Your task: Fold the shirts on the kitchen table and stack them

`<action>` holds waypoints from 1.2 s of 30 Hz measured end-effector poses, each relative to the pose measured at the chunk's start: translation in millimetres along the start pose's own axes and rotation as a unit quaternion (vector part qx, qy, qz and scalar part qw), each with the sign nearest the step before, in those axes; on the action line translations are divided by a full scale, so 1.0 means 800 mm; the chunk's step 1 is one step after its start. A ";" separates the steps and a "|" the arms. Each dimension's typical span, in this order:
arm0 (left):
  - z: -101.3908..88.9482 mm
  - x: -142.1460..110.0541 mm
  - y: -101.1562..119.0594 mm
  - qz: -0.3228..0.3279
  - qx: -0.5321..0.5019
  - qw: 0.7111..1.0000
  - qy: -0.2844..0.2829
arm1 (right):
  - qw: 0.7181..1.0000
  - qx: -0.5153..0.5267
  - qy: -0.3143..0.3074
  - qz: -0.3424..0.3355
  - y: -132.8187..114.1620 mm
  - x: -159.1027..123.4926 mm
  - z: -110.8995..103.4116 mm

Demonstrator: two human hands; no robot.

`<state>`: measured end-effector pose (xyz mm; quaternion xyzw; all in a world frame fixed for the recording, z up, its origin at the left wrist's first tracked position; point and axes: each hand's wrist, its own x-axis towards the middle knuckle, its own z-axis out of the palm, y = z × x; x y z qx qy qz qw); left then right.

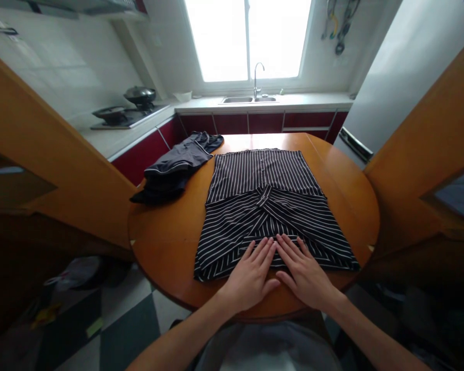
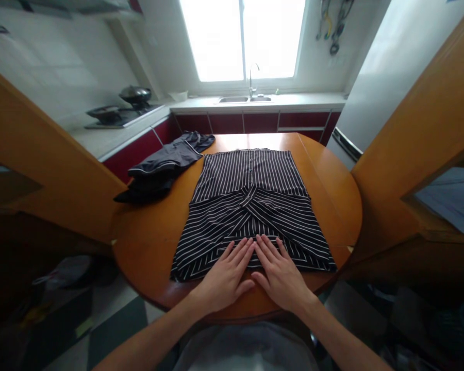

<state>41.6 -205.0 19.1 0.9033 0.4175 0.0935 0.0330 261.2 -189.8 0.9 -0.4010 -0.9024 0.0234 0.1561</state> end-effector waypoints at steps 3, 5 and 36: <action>0.004 -0.007 -0.004 0.001 0.000 1.000 -0.015 | 1.000 0.005 0.000 -0.001 0.006 -0.003 0.001; 0.004 -0.012 -0.004 0.001 -0.005 1.000 -0.016 | 1.000 0.004 0.001 0.007 0.009 -0.004 0.001; 0.019 -0.033 -0.015 -0.131 0.029 0.987 0.091 | 0.997 0.001 0.027 0.072 0.011 -0.011 0.004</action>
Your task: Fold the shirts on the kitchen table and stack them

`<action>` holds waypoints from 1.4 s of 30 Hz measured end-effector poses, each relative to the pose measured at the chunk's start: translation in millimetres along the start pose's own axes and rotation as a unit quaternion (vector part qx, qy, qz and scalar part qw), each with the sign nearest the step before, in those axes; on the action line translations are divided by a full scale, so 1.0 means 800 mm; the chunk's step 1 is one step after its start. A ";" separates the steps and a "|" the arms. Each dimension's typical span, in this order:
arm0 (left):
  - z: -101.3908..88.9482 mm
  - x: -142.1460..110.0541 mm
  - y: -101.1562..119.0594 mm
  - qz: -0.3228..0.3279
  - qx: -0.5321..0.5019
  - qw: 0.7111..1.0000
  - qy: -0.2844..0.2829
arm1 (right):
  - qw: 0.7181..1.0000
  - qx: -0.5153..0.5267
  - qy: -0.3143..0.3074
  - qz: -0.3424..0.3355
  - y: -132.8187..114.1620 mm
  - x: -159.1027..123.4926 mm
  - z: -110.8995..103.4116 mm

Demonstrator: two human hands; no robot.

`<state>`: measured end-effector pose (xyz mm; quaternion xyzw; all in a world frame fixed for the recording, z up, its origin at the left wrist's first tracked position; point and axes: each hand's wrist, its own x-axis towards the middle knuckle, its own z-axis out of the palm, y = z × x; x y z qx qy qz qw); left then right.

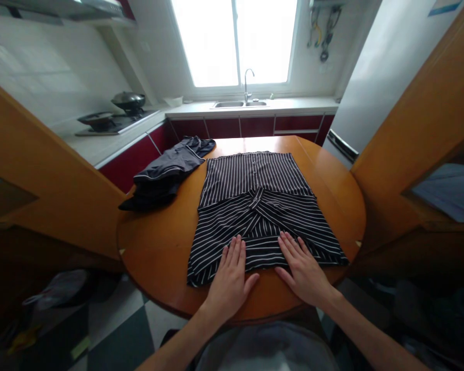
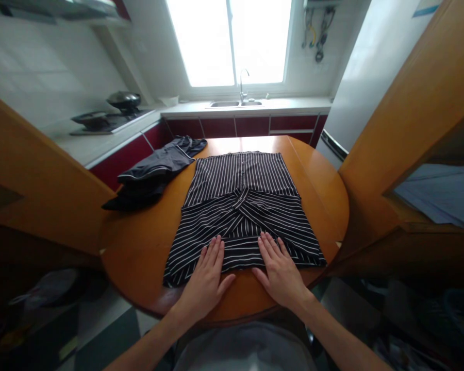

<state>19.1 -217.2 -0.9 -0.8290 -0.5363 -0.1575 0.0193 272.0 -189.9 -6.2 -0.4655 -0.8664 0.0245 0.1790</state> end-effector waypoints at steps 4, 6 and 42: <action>-0.010 0.010 0.007 0.075 -0.015 0.997 -0.025 | 0.999 0.021 0.008 -0.023 -0.007 0.000 -0.011; -0.010 0.015 0.009 0.102 -0.024 0.993 -0.045 | 0.998 0.033 -0.002 -0.048 -0.010 -0.002 -0.016; -0.071 0.041 -0.083 0.099 -0.218 0.951 -0.198 | 0.987 0.104 -0.043 -0.111 0.084 0.016 -0.046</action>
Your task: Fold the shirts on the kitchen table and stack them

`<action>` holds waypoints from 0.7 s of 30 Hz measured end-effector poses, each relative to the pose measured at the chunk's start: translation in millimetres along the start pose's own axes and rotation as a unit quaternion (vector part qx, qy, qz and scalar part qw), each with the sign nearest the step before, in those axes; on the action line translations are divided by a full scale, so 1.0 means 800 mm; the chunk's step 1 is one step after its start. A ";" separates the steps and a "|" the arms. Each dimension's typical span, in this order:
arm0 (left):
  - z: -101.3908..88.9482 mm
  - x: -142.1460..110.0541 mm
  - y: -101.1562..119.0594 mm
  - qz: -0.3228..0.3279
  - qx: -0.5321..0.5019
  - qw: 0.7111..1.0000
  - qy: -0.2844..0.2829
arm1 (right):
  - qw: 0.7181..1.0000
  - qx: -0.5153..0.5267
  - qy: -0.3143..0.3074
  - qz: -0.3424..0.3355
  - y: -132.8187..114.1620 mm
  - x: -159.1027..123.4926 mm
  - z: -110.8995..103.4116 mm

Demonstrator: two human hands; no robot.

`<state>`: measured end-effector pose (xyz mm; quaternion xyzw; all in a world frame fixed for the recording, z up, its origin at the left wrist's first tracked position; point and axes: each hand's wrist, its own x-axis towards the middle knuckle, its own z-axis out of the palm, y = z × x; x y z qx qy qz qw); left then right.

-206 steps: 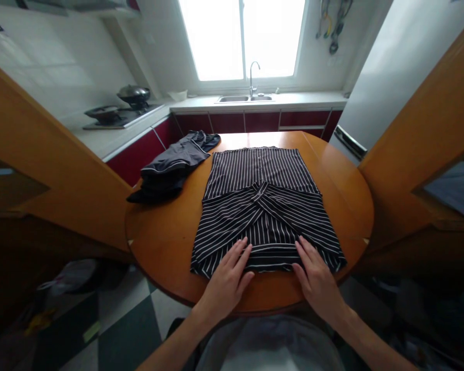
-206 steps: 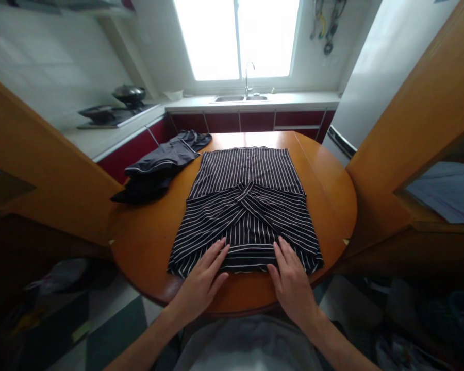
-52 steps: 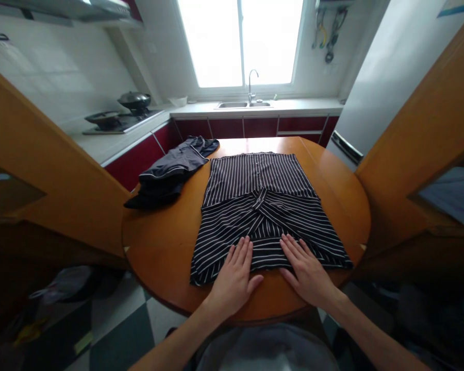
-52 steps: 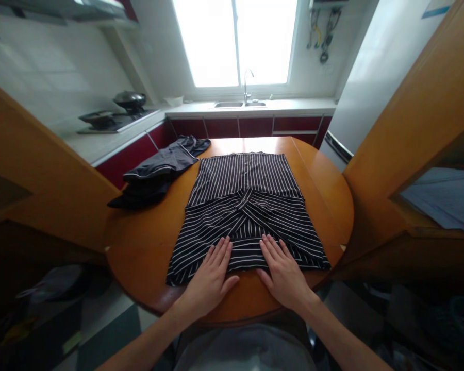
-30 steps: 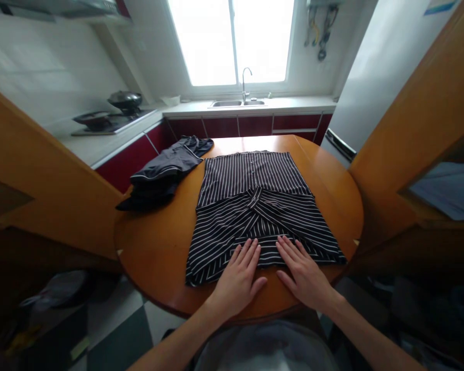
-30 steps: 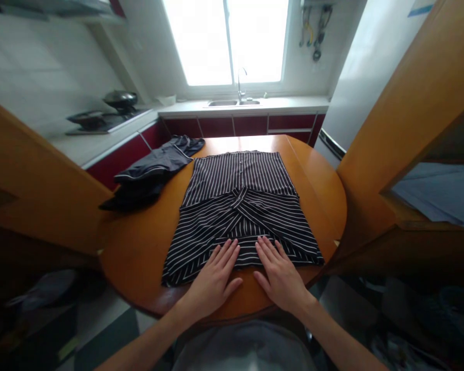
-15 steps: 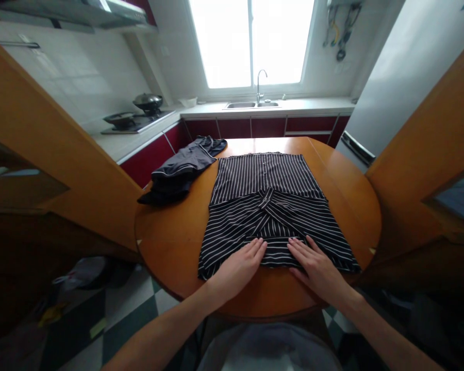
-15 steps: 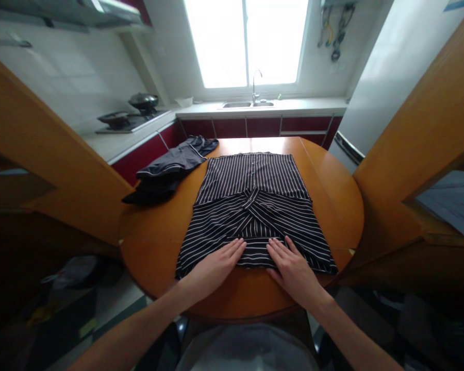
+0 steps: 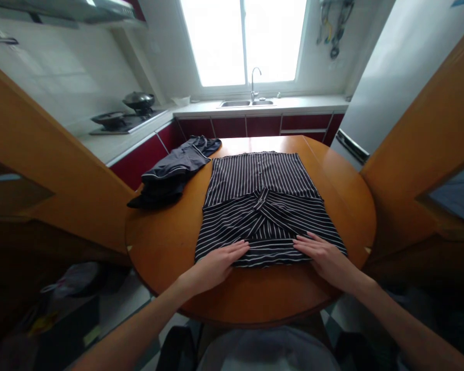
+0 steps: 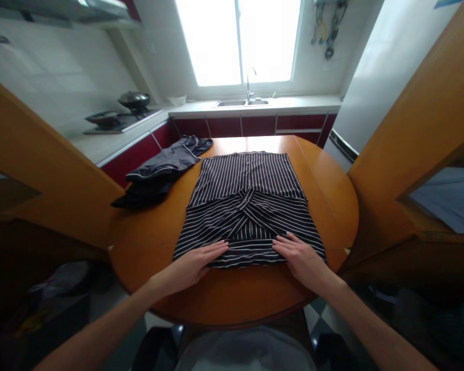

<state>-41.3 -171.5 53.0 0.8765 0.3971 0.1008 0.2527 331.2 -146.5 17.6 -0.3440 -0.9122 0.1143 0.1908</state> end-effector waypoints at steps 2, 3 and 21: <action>-0.014 0.003 -0.008 -0.018 -0.046 0.999 -0.011 | 0.999 0.033 -0.024 0.017 0.004 0.009 -0.014; -0.024 0.008 -0.013 -0.028 -0.075 0.997 -0.021 | 0.997 0.050 -0.041 0.033 0.007 0.016 -0.023; -0.147 0.074 -0.159 -0.266 -0.463 0.842 -0.076 | 0.882 0.288 -0.277 0.248 0.169 0.165 -0.099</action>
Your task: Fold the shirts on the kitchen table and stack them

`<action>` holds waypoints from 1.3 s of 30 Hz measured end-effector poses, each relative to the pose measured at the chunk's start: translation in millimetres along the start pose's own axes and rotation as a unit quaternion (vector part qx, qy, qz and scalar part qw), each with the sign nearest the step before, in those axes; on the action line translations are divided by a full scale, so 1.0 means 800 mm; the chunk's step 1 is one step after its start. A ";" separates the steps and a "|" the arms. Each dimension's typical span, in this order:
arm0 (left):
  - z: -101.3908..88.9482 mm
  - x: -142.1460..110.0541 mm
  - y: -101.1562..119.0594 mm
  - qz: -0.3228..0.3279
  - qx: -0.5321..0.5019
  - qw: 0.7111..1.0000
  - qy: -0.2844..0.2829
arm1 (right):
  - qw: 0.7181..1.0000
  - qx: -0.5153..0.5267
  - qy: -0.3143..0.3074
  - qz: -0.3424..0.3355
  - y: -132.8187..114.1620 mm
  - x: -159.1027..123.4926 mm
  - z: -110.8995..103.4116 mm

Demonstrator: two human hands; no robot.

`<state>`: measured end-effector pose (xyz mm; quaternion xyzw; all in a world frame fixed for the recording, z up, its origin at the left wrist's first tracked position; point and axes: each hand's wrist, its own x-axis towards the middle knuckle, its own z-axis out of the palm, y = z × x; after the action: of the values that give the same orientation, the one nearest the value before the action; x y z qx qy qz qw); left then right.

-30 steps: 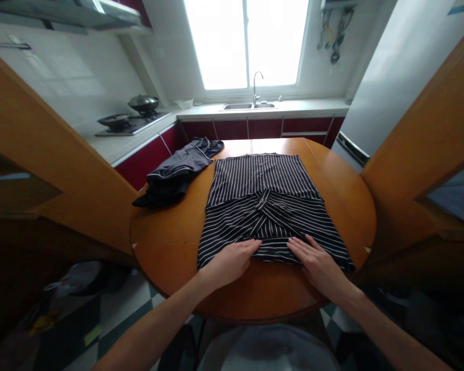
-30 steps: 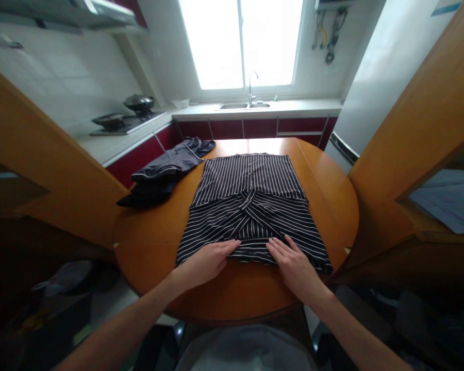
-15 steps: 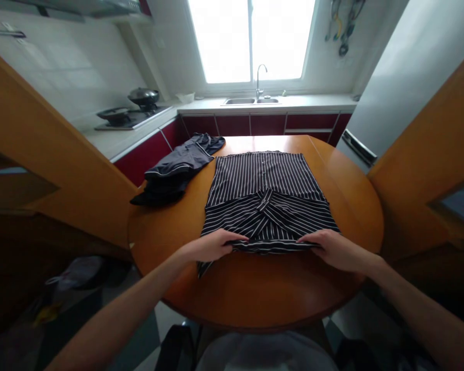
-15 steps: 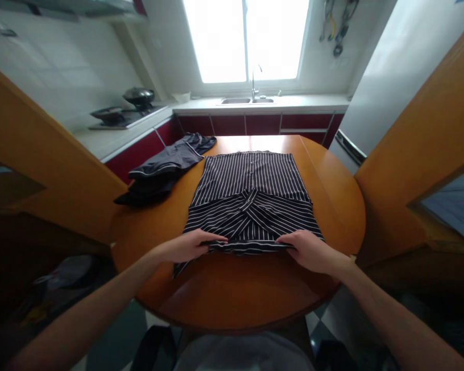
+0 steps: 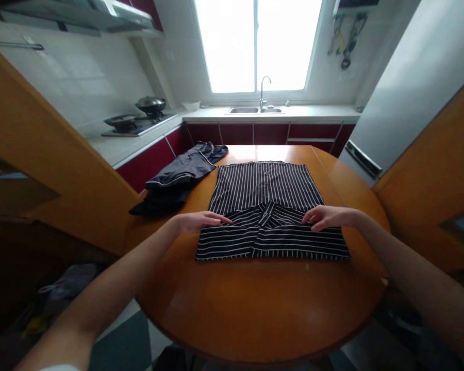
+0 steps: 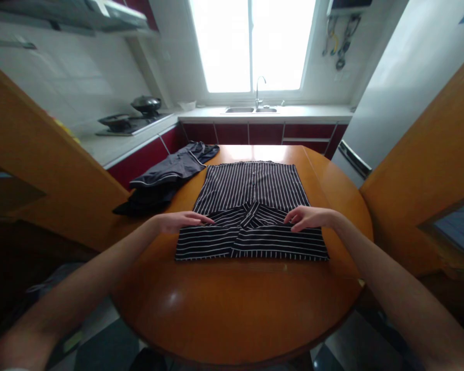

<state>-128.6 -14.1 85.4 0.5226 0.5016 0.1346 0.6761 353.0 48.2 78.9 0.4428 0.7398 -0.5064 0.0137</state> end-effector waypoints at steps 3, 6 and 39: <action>-0.012 -0.039 -0.040 0.019 -0.050 0.998 0.040 | 0.995 0.037 0.089 -0.014 0.037 -0.039 0.002; -0.007 -0.069 -0.076 0.071 -0.078 0.991 0.086 | 0.972 0.101 0.213 -0.007 0.075 -0.065 0.023; -0.018 0.031 -0.051 0.253 -0.039 0.848 0.463 | 0.782 0.114 0.613 -0.018 0.056 0.030 0.013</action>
<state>-142.7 -5.2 38.5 0.4816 0.6013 0.5472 0.3273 363.7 60.0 29.1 0.6448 0.5369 -0.2090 -0.5024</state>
